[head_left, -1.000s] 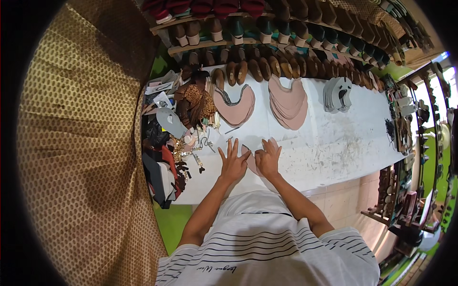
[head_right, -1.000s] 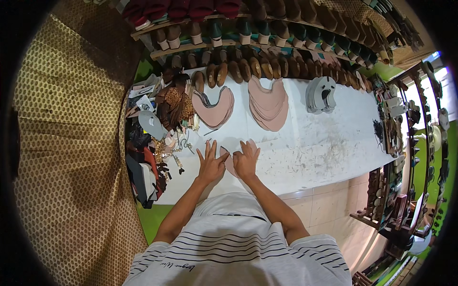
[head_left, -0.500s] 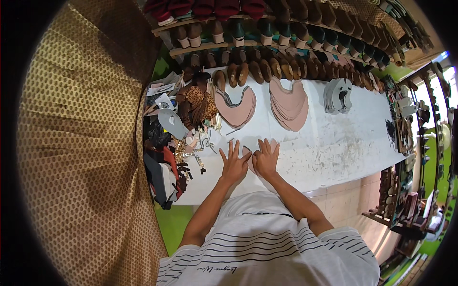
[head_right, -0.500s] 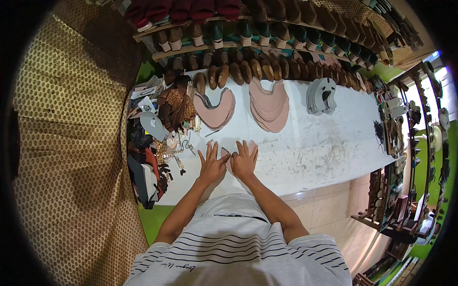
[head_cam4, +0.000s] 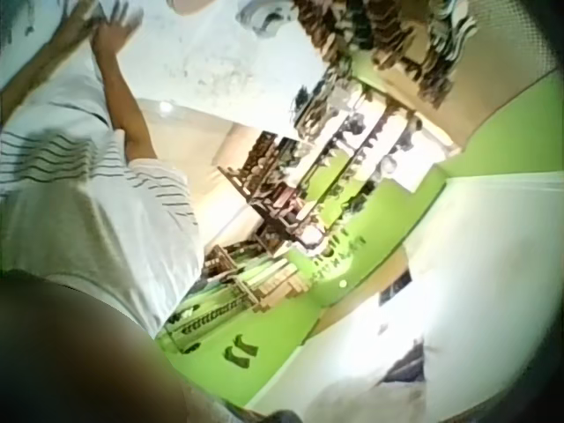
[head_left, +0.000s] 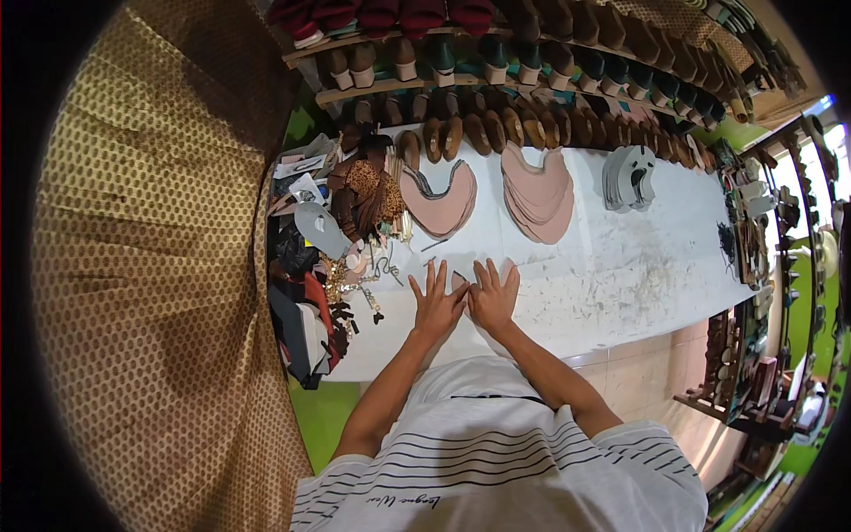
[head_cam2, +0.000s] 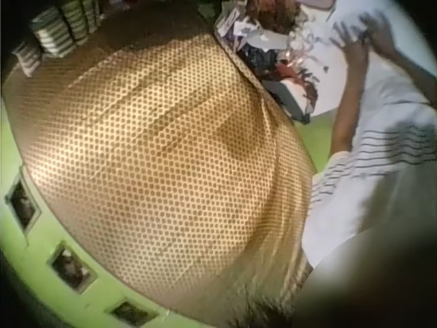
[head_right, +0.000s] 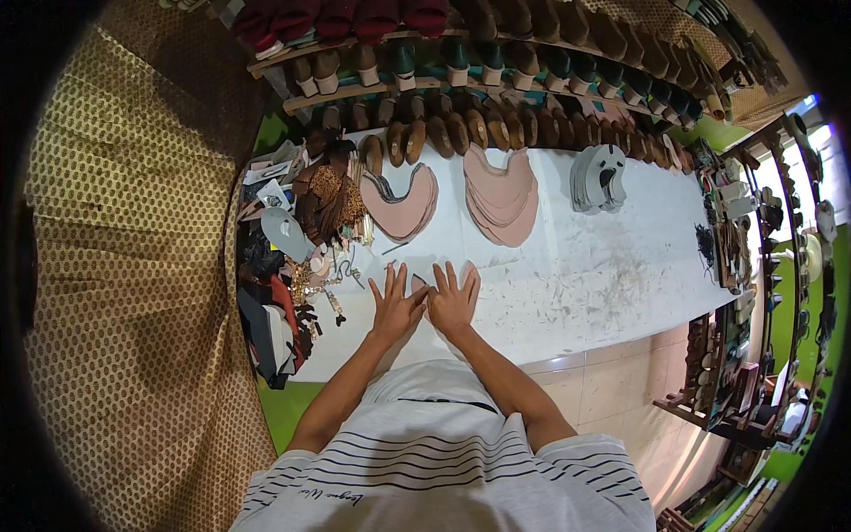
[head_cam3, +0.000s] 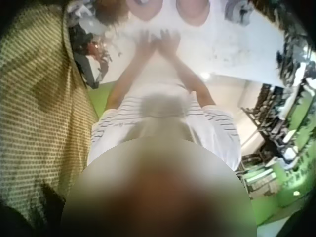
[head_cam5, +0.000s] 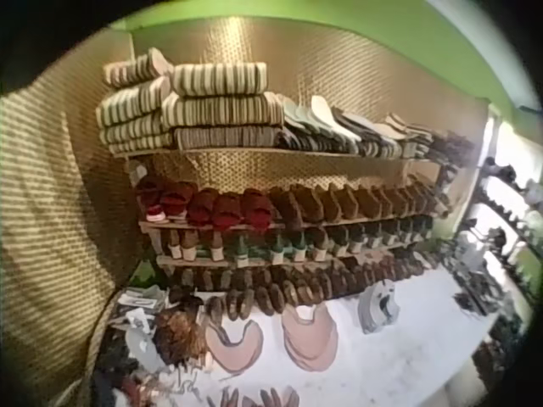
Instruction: Arranging and inspecting pink shoe upper components on a workbench.
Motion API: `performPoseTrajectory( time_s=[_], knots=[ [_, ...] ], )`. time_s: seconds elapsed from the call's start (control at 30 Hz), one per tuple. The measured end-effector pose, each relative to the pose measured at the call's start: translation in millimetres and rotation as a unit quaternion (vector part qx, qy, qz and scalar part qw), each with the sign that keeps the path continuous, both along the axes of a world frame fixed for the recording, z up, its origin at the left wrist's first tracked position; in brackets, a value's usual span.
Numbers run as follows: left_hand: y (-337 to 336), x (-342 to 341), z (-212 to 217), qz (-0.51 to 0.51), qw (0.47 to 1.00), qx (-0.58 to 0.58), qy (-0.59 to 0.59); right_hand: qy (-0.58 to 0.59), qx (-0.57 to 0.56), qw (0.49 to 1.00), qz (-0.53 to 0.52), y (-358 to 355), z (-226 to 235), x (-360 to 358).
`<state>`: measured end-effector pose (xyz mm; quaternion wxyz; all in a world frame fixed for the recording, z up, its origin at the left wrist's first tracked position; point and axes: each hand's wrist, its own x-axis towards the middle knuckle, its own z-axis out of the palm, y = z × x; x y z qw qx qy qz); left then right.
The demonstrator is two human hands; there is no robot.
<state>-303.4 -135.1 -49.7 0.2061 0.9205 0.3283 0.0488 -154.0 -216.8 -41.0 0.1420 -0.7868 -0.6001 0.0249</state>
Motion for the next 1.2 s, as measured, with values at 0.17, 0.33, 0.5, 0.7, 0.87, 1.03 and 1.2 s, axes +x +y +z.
performPoseTrajectory(
  time_s=[0.17, 0.33, 0.5, 0.7, 0.87, 1.03, 1.2],
  knots=[
    [-1, 2, 0, -0.003, 1.0, 0.006, -0.002, 0.022, 0.022, 0.999, -0.029, -8, -6, 2],
    [-1, 0, -2, 0.013, 1.0, -0.019, -0.01, 0.018, 0.066, 0.997, 0.018, -19, -9, 0],
    [-1, 3, 0, 0.021, 0.999, -0.029, -0.014, 0.038, 0.08, 0.996, 0.029, -26, -13, 2],
    [0, 3, 3, 0.017, 0.998, -0.029, -0.044, 0.116, 0.09, 0.989, 0.0, -34, -11, 4],
    [3, 4, 16, 0.025, 0.997, -0.04, -0.056, 0.175, 0.092, 0.979, -0.038, -60, 2, 5],
    [28, -5, 20, 0.185, 0.978, 0.051, -0.079, 0.16, 0.105, 0.979, -0.066, -84, 15, 10],
    [74, -49, 24, 0.309, 0.946, 0.097, -0.022, 0.155, 0.103, 0.977, -0.106, -97, 13, 18]
  ],
)
